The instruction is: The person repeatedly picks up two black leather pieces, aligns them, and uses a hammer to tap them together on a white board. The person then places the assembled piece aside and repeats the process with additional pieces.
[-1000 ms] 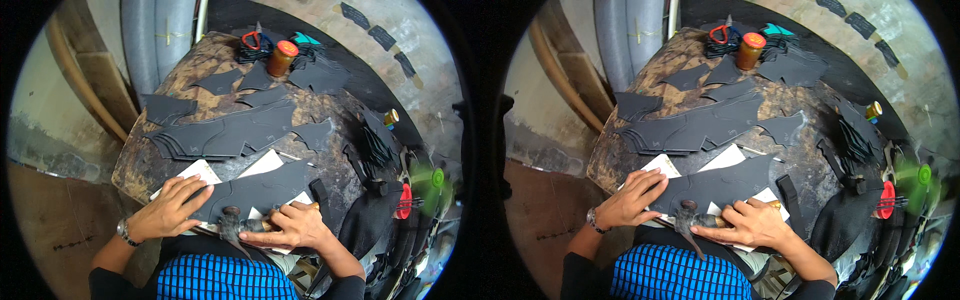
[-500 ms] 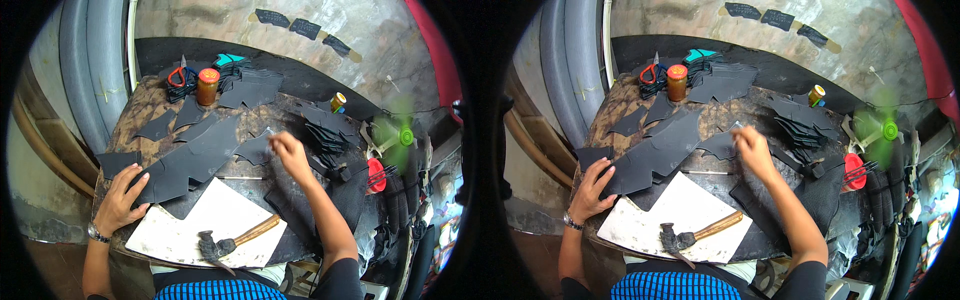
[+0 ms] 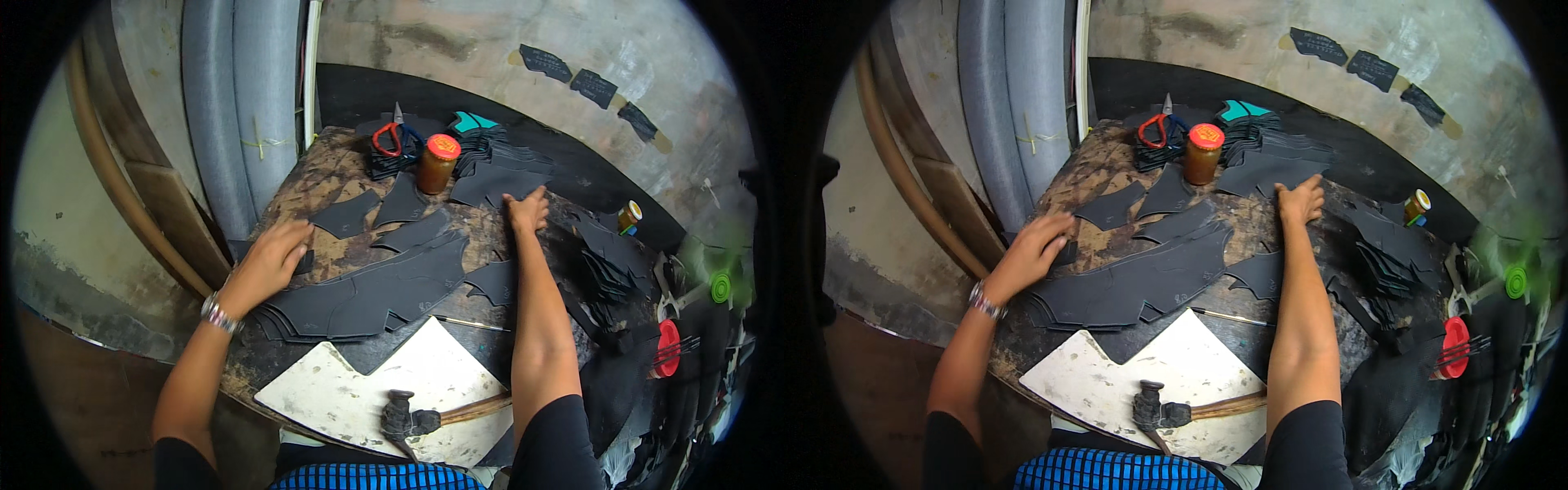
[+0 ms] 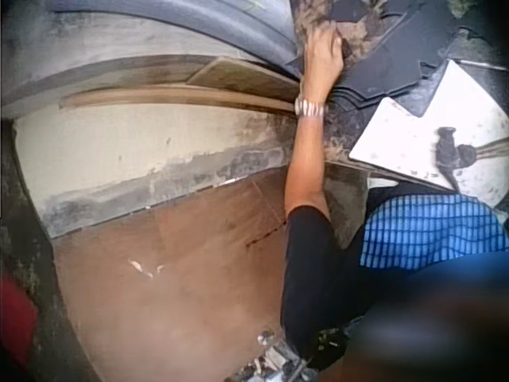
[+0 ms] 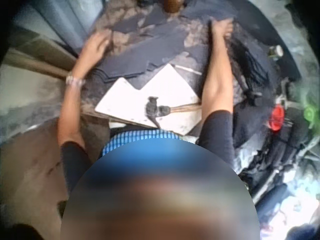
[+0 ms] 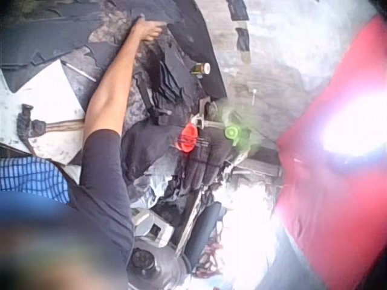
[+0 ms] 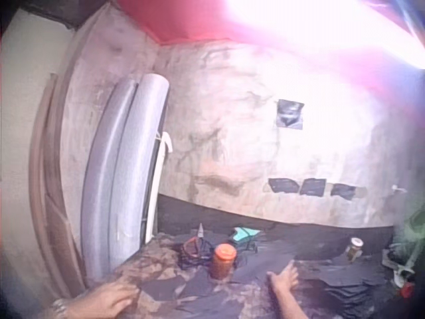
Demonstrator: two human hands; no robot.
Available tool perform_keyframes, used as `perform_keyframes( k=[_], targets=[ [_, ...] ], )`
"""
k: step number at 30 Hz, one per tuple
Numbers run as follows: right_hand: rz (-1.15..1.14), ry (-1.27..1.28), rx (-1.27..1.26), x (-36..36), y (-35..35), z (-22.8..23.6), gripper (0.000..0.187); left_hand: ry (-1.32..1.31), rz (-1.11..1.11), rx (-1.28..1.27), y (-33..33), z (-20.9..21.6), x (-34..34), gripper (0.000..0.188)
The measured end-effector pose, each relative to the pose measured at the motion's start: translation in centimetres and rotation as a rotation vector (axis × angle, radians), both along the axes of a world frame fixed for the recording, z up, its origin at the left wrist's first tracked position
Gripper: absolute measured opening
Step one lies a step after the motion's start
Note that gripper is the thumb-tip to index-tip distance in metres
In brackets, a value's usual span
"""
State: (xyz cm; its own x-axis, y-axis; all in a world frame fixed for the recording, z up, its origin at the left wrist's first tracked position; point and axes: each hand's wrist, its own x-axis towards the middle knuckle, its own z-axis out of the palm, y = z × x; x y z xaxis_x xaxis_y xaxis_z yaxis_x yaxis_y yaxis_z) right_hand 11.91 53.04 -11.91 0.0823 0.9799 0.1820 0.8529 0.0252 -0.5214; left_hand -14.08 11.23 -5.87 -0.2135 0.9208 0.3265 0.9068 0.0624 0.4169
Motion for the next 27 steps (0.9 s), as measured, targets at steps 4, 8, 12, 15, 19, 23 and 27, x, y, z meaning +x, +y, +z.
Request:
perform_keyframes(
  k=[4,8,12,15,19,23,27],
  targets=[
    [-0.017,0.333,0.146,1.1,1.2,-0.3,0.090,-0.052,-0.006,-0.114,6.6,-1.4,-2.5,0.037],
    [0.226,0.862,0.181,2.8,-0.5,3.0,0.065,-0.142,0.046,-0.291,11.6,-1.9,-2.8,0.044],
    [0.407,0.914,0.293,4.9,-7.1,9.2,0.048,0.028,0.111,-0.348,13.6,-2.5,-2.2,0.056],
    [0.478,0.979,0.298,6.8,-13.3,12.2,0.052,-0.017,0.135,-0.243,13.8,-2.6,-1.7,0.041],
    [0.653,1.073,0.141,8.5,-19.4,12.8,0.050,-0.179,0.078,0.096,12.7,0.4,-0.9,0.023],
    [0.597,1.300,-0.131,8.3,-22.6,11.3,0.025,-0.417,-0.029,0.049,8.8,5.2,1.6,0.022],
    [0.699,1.374,-0.209,8.5,-25.2,10.0,0.023,-1.156,-0.396,-0.181,4.2,7.0,4.9,0.039]
  ],
)
